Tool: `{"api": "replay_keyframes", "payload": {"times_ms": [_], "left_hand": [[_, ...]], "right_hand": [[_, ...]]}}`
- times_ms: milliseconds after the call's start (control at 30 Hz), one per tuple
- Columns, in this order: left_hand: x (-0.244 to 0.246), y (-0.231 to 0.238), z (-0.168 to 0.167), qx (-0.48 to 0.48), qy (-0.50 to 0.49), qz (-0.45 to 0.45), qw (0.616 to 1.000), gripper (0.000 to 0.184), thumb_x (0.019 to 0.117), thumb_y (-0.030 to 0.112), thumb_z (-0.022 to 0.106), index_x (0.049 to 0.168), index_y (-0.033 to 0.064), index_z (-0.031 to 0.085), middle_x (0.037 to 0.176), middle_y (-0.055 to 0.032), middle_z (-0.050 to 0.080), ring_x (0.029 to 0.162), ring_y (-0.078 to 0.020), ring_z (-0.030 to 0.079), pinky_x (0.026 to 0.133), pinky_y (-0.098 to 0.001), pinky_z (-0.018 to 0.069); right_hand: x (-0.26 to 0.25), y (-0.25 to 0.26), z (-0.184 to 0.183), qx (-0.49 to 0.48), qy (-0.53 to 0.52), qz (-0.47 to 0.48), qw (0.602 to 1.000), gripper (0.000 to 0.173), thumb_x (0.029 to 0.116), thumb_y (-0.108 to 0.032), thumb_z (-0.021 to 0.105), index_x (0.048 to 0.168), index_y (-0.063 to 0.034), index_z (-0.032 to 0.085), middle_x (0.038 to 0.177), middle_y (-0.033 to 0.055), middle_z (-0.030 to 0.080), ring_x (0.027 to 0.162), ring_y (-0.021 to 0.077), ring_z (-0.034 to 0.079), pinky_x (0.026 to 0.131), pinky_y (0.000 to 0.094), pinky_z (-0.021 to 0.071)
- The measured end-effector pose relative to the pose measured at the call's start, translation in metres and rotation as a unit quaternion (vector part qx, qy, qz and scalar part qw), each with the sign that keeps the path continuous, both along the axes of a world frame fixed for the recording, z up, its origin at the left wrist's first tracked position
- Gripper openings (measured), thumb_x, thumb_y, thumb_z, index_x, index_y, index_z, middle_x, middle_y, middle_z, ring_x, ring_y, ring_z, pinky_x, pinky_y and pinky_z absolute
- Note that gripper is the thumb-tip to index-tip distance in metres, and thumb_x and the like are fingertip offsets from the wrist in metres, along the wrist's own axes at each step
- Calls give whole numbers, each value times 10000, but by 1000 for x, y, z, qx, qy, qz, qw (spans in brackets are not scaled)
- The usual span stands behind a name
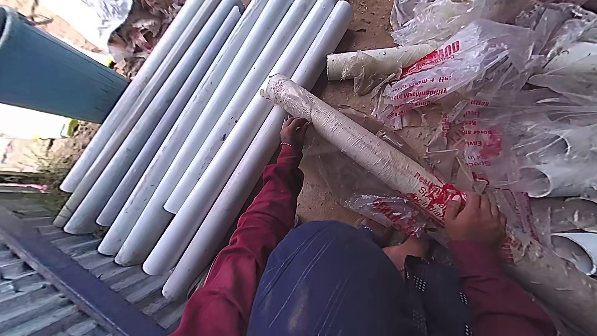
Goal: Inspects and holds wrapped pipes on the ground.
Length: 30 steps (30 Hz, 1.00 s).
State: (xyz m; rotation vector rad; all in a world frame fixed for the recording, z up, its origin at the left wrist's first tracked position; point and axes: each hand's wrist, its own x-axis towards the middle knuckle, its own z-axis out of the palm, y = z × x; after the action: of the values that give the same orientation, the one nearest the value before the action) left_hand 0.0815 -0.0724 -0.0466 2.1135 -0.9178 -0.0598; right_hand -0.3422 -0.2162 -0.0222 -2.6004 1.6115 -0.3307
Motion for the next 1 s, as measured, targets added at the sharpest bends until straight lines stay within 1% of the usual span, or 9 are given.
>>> {"api": "replay_keyframes", "payload": {"times_ms": [133,233,300,367,467,533,600,733,1000], "left_hand": [[6,0,3,32,22,-3,999,259,1010,128,639,1128,-93,703,1185,-278,681,1038,-329,703,942,-399,562],[5,-6,9,75,112,70,988,307,1035,124,588,1204,-127,638,1224,-304,645,1103,-353,670,1007,-436,517],[7,-12,4,65,203,135,968,314,1061,138,553,1247,-113,593,1237,-288,638,1113,-331,672,1024,-441,520],[6,-14,-6,6,240,165,956,304,1068,136,530,1248,-104,574,1179,-272,660,1028,-304,698,959,-433,552],[2,-9,-19,-48,150,111,981,315,1034,119,545,1255,-104,569,1156,-255,666,992,-288,696,925,-420,559],[2,-3,-17,-33,40,50,997,320,1012,123,602,1223,-118,614,1155,-269,682,1024,-331,696,945,-441,554],[2,-1,-13,-6,-15,20,1000,316,993,138,647,1193,-107,651,1147,-272,691,1034,-362,699,944,-462,557],[2,-3,-9,4,-28,24,999,315,977,149,680,1162,-105,671,1112,-271,703,1001,-356,715,924,-451,573],[3,-2,-4,-19,11,28,999,250,991,118,658,1138,-80,700,1115,-242,721,974,-301,725,923,-395,569]], "right_hand": [[0,0,-1,2,1,0,1000,545,1009,-330,394,1206,118,634,1213,376,648,1143,581,621,942,693,445],[-1,1,0,4,1,0,1000,564,1002,-345,393,1215,120,631,1227,386,638,1144,587,618,943,699,442],[-1,1,0,4,3,2,1000,555,1003,-339,398,1213,120,628,1217,386,639,1132,590,619,933,696,445],[-2,1,-1,-1,3,1,1000,546,1005,-332,404,1206,123,629,1207,382,646,1124,587,624,930,691,449],[-2,-1,-1,2,4,2,1000,529,1011,-319,405,1213,115,631,1209,375,649,1132,583,624,941,691,451],[-3,-2,-3,4,-1,1,1000,524,1017,-316,405,1216,116,625,1209,379,644,1138,593,614,941,709,443],[-3,-3,-5,-2,-3,2,1000,528,1017,-323,399,1208,114,625,1201,376,646,1126,591,618,926,712,443],[-2,-1,-3,-6,-2,2,1000,532,1013,-326,398,1202,115,627,1203,382,644,1118,589,623,920,710,444],[0,-1,-3,-1,-2,-4,1000,549,1007,-333,395,1210,118,633,1212,381,647,1128,591,621,926,701,441]]}}
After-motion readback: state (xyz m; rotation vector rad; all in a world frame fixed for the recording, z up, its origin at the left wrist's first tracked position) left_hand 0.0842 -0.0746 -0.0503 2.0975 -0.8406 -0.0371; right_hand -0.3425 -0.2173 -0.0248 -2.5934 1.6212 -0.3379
